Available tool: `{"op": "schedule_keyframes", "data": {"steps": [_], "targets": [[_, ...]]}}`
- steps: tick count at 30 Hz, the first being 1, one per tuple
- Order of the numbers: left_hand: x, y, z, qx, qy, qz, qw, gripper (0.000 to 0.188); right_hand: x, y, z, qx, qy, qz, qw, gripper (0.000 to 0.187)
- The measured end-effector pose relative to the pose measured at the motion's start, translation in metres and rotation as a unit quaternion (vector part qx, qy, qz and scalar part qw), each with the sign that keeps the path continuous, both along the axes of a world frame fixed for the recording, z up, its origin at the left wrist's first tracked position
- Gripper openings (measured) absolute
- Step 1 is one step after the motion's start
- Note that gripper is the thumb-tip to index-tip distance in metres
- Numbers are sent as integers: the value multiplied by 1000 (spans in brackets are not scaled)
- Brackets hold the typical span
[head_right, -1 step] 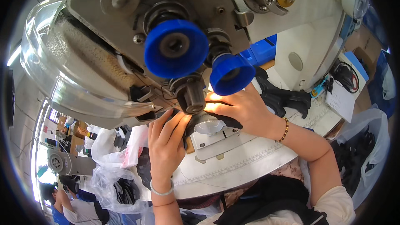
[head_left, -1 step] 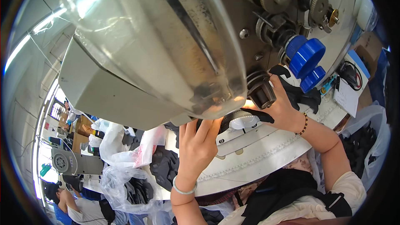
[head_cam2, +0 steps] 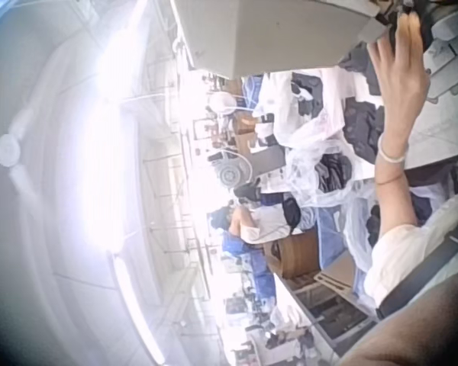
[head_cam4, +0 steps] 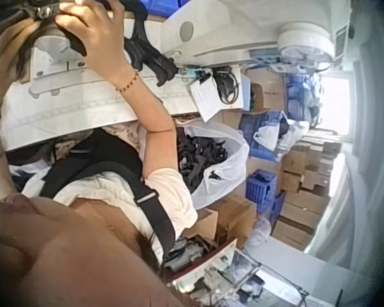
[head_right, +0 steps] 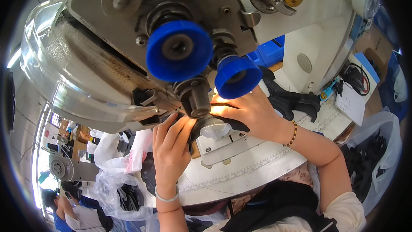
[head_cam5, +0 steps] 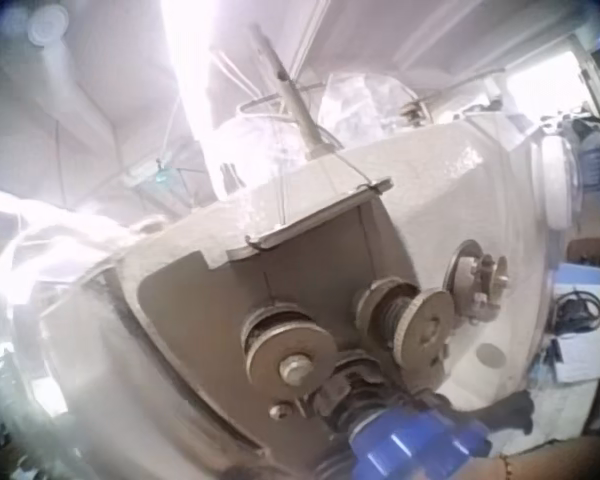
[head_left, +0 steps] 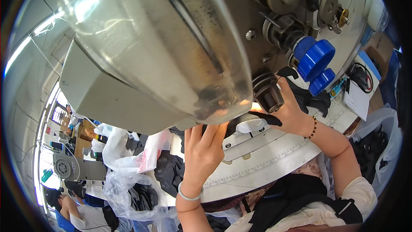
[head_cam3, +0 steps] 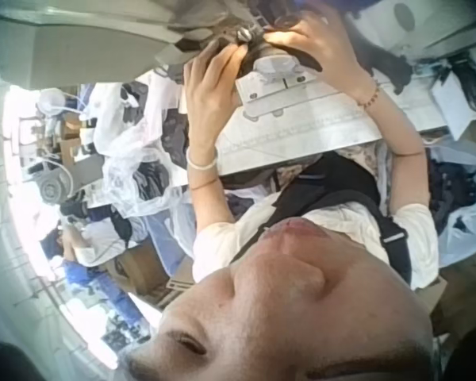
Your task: The person aligns and feeds shoe components into an industrial sewing machine, stitching along the edges by hand. They then pick up additional fabric pieces, position them together, and sew them using the machine.
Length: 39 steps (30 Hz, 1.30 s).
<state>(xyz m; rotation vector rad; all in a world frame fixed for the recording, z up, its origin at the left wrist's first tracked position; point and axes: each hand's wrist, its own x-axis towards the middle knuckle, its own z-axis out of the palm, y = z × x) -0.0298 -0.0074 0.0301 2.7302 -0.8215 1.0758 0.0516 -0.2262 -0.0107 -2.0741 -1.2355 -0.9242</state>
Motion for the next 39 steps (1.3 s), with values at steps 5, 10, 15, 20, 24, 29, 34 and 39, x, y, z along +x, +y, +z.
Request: {"op": "schedule_keyframes", "data": {"steps": [5, 10, 15, 20, 24, 29, 34, 39], "targets": [[1, 4, -2, -22, 6, 5, 1000, 48, -6, 6, 8, 57, 5, 19, 998, 33], [-1, 2, 2, -34, 8, 10, 999, 47, -8, 6, 1, 56, 22, 10, 998, 32], [1, -1, -6, 22, -49, 21, 998, 44, -4, 3, 3, 80, 133, 74, 985, 23], [2, -7, -9, 31, -71, 37, 996, 40, -4, 1, 3, 124, 184, 88, 971, 26], [4, -10, -12, 12, -57, 47, 997, 39, 2, 0, 0, 150, 192, 104, 964, 29], [-2, -16, -11, 41, -56, 69, 995, 42, 7, -4, 7, 167, 266, 151, 937, 32], [-12, 1, 15, -43, 78, 18, 996, 53, 4, -9, 10, 96, 74, 33, 992, 31], [4, 33, 11, -22, 138, -44, 989, 53, -13, 4, 5, 101, -5, 14, 995, 33]]}}
